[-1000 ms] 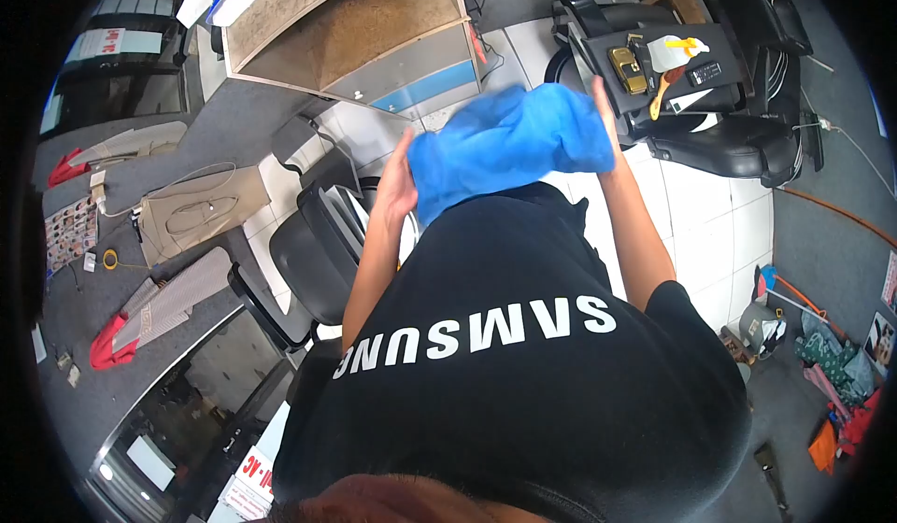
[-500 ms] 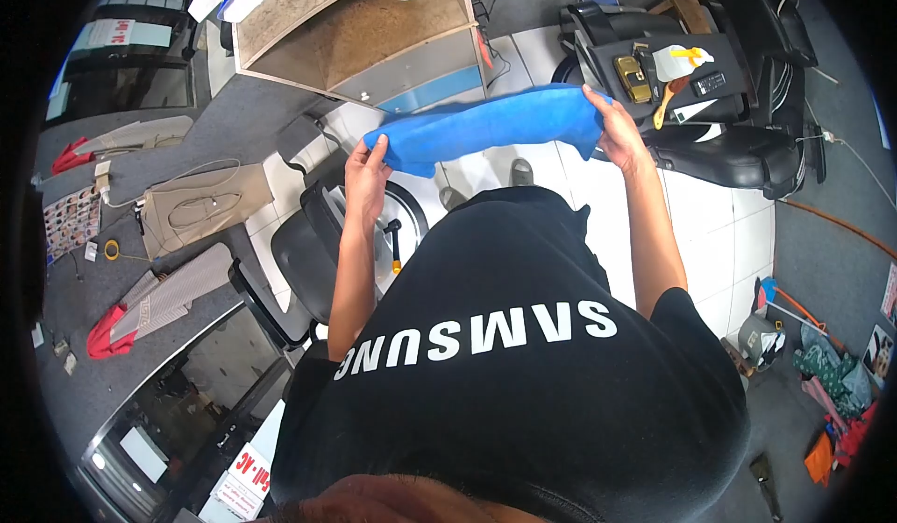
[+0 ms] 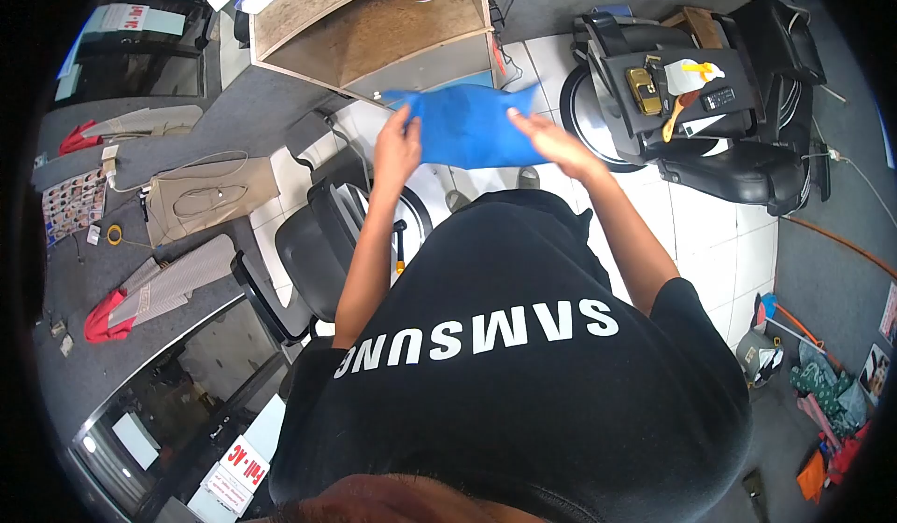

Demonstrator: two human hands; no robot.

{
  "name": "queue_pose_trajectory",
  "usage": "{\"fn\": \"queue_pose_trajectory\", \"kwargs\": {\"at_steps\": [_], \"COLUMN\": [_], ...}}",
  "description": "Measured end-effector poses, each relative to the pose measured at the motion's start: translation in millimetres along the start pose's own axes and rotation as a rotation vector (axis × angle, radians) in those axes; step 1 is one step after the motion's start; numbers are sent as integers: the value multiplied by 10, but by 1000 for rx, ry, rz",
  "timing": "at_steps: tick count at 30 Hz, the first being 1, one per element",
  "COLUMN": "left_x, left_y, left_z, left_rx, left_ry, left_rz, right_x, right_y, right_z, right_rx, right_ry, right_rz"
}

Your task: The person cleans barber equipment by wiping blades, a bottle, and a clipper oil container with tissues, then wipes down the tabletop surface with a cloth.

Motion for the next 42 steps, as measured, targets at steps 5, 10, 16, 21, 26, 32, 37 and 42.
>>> {"fn": "queue_pose_trajectory", "kwargs": {"at_steps": [5, 10, 16, 21, 26, 32, 37, 42], "left_x": [-467, -677, -779, -764, -497, -322, -358, -320], "left_y": [-912, -844, -244, -202, -564, -604, -531, -474], "left_z": [-240, -151, -13, 113, 178, 101, -5, -60], "left_rx": [299, 227, -326, -380, -300, -137, -64, -255], "left_ry": [342, 516, 560, 350, 126, 104, 143, 228], "left_rz": [-95, -117, 163, 129, -64, -116, -131, 3], "right_x": [106, 407, 426, 375, 308, 328, 309, 262], "right_y": [99, -209, 138, 519, 668, 459, 294, 325], "right_z": [-841, -908, -702, -588, -838, -1103, -1125, -1064], "right_rx": [829, 912, 932, 873, 828, 847, 783, 724], "right_ry": [94, 43, -39, 3, 96, 122, 77, 33], "right_rz": [-150, -144, 57, 130, 71, 46, 4, 4]}}
Point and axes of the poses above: each hand's wrist, its own x-axis towards the middle knuckle, its own z-axis out of the back of the hand, y = z × x, the point moved 5 cm from there along x, towards the middle knuckle, and after that the axes turned 15 degrees about z, right-handed, at the moved point
